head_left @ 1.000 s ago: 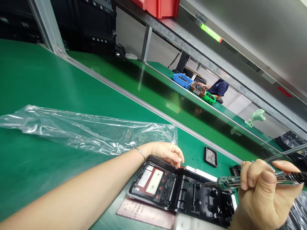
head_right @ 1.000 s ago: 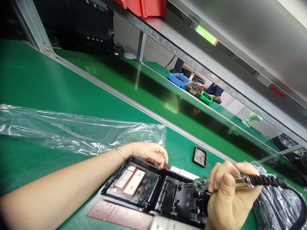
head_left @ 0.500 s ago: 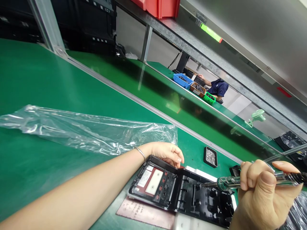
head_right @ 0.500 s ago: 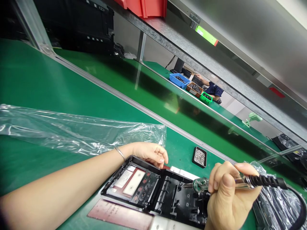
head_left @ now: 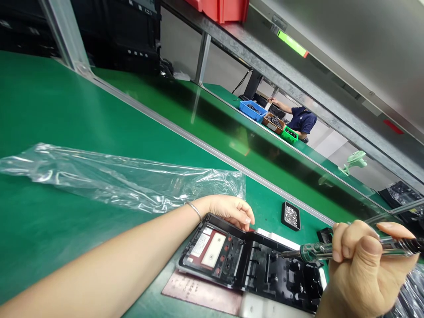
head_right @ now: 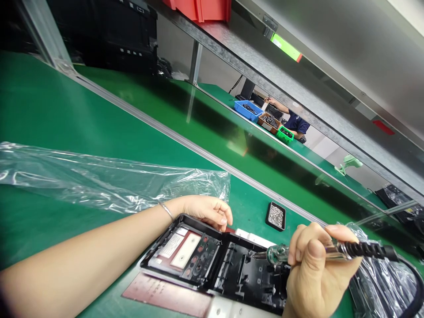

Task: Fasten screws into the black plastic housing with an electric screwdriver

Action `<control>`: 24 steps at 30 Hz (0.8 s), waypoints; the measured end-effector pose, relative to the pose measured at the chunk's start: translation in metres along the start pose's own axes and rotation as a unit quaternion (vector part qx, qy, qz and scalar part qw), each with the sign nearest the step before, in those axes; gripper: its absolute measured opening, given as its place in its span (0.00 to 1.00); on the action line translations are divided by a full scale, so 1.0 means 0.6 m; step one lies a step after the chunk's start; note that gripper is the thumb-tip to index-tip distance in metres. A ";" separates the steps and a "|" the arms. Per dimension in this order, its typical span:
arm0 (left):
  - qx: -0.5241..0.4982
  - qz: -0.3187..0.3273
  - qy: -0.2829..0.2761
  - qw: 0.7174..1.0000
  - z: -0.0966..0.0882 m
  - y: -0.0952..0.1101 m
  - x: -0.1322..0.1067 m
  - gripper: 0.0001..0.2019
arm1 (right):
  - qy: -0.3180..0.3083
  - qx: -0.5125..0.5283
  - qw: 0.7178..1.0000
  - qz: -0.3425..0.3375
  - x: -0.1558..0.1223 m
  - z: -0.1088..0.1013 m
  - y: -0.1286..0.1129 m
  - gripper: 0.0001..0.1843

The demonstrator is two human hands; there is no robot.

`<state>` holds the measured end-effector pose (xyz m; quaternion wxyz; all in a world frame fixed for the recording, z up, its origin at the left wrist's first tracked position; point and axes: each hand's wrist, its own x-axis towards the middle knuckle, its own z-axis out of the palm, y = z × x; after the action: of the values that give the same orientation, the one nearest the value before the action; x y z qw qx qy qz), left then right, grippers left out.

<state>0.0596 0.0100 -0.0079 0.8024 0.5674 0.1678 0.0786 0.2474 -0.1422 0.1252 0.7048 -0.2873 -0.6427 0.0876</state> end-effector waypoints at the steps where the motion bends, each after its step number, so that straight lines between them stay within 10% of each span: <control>1: 0.001 -0.001 0.001 1.000 0.001 0.001 0.000 0.18 | 0.001 0.001 1.000 0.000 0.000 0.000 0.000 0.09; 24: 0.008 0.002 -0.001 1.000 -0.004 -0.001 0.002 0.17 | 0.006 -0.002 1.000 -0.008 0.001 0.001 -0.001 0.09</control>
<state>0.0596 0.0120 -0.0094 0.7977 0.5742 0.1669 0.0780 0.2465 -0.1421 0.1260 0.7084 -0.2841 -0.6413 0.0785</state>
